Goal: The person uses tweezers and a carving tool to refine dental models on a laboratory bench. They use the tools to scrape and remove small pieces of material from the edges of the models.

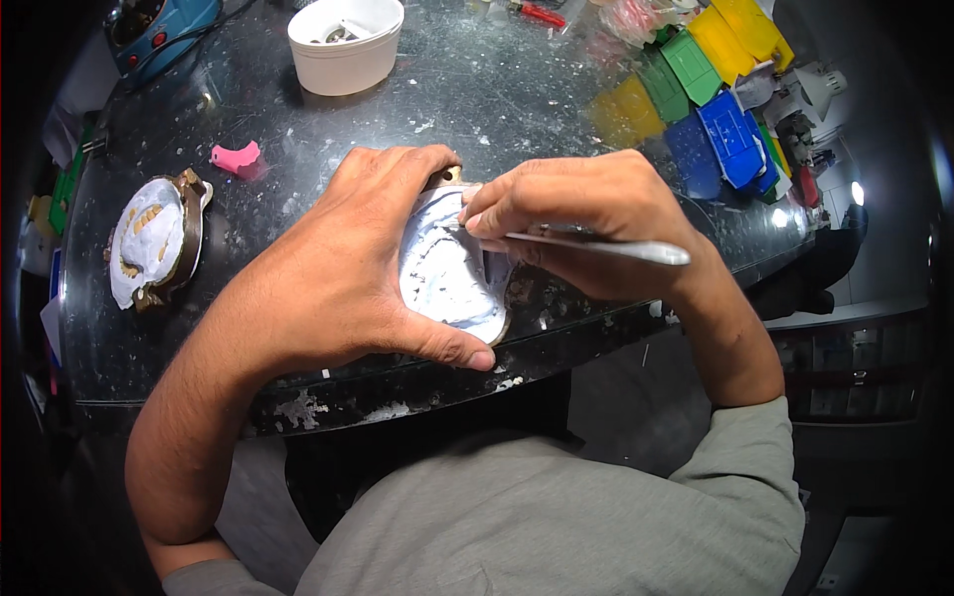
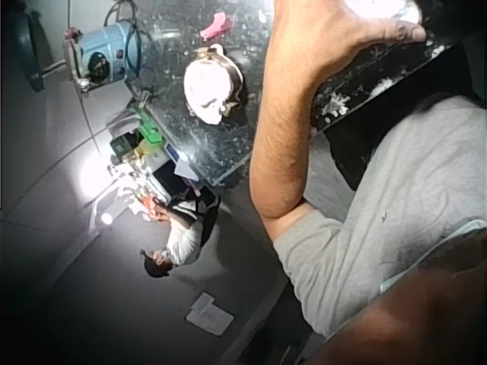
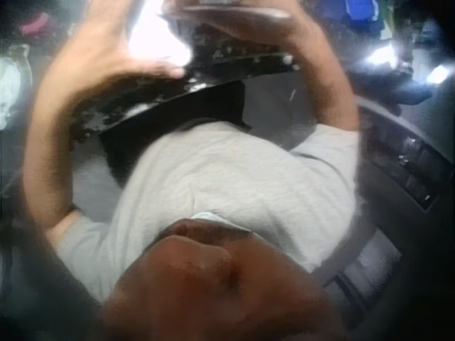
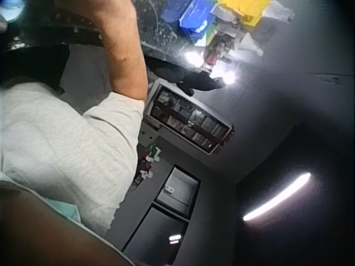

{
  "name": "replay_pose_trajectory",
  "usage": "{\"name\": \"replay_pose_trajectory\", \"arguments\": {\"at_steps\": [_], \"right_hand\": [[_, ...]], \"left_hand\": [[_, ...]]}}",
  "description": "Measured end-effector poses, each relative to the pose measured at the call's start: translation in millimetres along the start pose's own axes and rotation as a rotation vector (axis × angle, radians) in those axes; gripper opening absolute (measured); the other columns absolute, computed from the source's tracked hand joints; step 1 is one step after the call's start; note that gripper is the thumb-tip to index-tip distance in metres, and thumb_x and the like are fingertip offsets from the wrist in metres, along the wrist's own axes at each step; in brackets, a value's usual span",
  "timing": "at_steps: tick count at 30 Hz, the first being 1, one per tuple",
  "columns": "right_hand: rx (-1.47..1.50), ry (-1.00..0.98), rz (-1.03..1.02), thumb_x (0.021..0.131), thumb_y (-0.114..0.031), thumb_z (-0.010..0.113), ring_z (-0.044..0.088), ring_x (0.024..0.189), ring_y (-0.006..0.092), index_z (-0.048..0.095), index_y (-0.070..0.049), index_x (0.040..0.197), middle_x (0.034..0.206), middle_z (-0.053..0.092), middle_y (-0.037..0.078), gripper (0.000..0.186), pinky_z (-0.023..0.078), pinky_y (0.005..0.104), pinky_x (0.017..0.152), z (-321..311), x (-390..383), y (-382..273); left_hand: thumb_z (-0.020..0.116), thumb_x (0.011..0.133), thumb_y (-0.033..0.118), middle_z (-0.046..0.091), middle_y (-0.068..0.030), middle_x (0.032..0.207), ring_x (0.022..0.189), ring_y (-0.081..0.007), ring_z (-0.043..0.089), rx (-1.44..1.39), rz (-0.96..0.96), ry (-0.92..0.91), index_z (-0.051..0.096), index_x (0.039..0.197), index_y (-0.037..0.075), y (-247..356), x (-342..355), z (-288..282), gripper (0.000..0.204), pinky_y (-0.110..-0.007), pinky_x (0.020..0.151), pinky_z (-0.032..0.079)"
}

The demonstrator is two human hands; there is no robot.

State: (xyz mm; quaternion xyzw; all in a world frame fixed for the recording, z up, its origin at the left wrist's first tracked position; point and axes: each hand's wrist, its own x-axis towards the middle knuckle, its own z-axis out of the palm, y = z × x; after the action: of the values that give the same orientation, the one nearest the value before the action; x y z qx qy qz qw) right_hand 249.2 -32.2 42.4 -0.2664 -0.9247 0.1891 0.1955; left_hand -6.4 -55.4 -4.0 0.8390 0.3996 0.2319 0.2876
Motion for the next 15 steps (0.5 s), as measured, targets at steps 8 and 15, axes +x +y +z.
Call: {"name": "replay_pose_trajectory", "arguments": {"at_steps": [8, 15], "right_hand": [[0.082, 0.186, -0.083, 0.089, -0.009, 0.085, 0.081, 0.104, 0.0233, 0.079, -0.01, 0.11, 0.108, 0.082, 0.008, 0.021, 0.067, 0.0332, 0.089, 14, -21, 12], [0.039, 0.144, -0.08, 0.085, -0.003, 0.087, 0.08, 0.11, 0.0293, 0.082, -0.007, 0.105, 0.108, 0.083, 0.012, 0.021, 0.066, 0.0408, 0.096, 11, -16, 1]], "left_hand": [[0.104, 0.046, 0.063, 0.054, -0.0236, 0.144, 0.141, -0.0409, 0.048, 0.032, -0.024, 0.015, 0.046, 0.153, -0.002, 5, -1, 3, 0.138, -0.051, 0.12, 0.043], [0.104, 0.047, 0.062, 0.054, -0.0229, 0.143, 0.14, -0.0402, 0.048, 0.033, -0.028, 0.034, 0.047, 0.151, -0.003, 6, -2, 4, 0.136, -0.05, 0.12, 0.042]]}}
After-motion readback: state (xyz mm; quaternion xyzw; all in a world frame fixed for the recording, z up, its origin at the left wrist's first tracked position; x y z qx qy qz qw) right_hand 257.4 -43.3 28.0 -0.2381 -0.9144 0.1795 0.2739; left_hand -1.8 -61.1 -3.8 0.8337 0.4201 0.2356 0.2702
